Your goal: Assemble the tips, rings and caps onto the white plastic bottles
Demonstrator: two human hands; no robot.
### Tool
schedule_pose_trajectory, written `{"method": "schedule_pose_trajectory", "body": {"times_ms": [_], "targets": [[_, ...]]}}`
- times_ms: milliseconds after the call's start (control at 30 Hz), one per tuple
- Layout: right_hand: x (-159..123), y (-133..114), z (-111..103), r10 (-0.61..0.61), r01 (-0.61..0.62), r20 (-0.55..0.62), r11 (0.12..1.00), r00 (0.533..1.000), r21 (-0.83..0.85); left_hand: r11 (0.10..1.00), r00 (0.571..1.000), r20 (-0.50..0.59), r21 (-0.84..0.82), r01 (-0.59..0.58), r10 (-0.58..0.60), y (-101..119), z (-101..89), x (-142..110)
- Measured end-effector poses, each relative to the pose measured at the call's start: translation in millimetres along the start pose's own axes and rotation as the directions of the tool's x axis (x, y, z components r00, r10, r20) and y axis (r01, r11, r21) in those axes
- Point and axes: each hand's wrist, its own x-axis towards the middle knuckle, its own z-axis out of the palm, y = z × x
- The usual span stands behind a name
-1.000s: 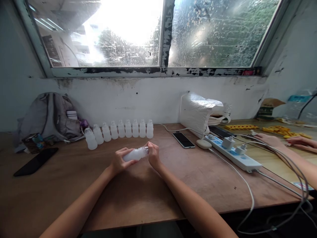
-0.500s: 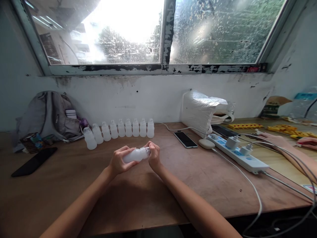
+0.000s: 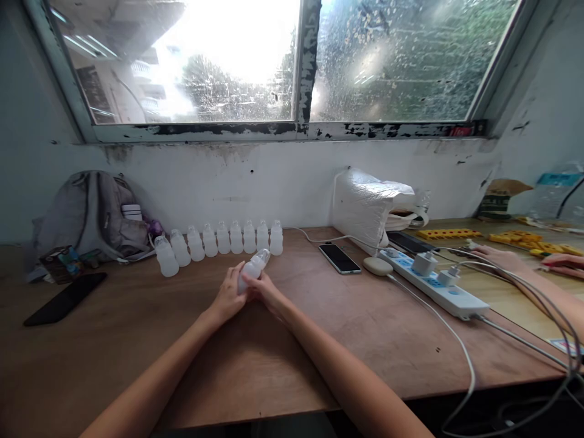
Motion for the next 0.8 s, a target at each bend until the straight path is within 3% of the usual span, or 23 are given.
{"method": "schedule_pose_trajectory", "body": {"times_ms": [100, 167, 233, 267, 367, 567, 800], "targets": [[4, 6, -6, -0.165, 0.145, -0.066, 0.962, 0.984, -0.233, 0.999, 0.995, 0.093, -0.028, -0.037, 0.039, -8, 3.9, -3], [12, 4, -23, -0.309, 0.192, -0.194, 0.867, 0.931, -0.46, 1.0, 0.992, 0.126, 0.025, 0.008, -0.011, -14, 4.0, -4], [19, -1, -46, -0.45, 0.135, -0.286, 0.699, 0.846, -0.702, 0.993, 0.989, 0.13, 0.107, 0.055, -0.069, -20, 3.0, -5], [22, -4, -60, -0.506, 0.106, -0.278, 0.605, 0.817, -0.789, 0.987, 0.988, 0.131, 0.149, 0.066, -0.086, -23, 2.3, -5], [28, -10, -97, -0.581, 0.019, -0.262, 0.431, 0.77, -0.902, 0.967, 0.984, 0.147, 0.246, 0.062, -0.1, -30, 0.2, -4], [50, -3, -143, -0.465, -0.069, -0.38, 0.558, 0.8, -0.827, 0.939, 0.969, 0.197, 0.335, 0.074, -0.147, -37, -0.7, -6], [89, -5, -166, -0.476, -0.154, -0.434, 0.519, 0.765, -0.841, 0.928, 0.956, 0.199, 0.346, 0.138, -0.216, -35, -3.1, -7]]}}
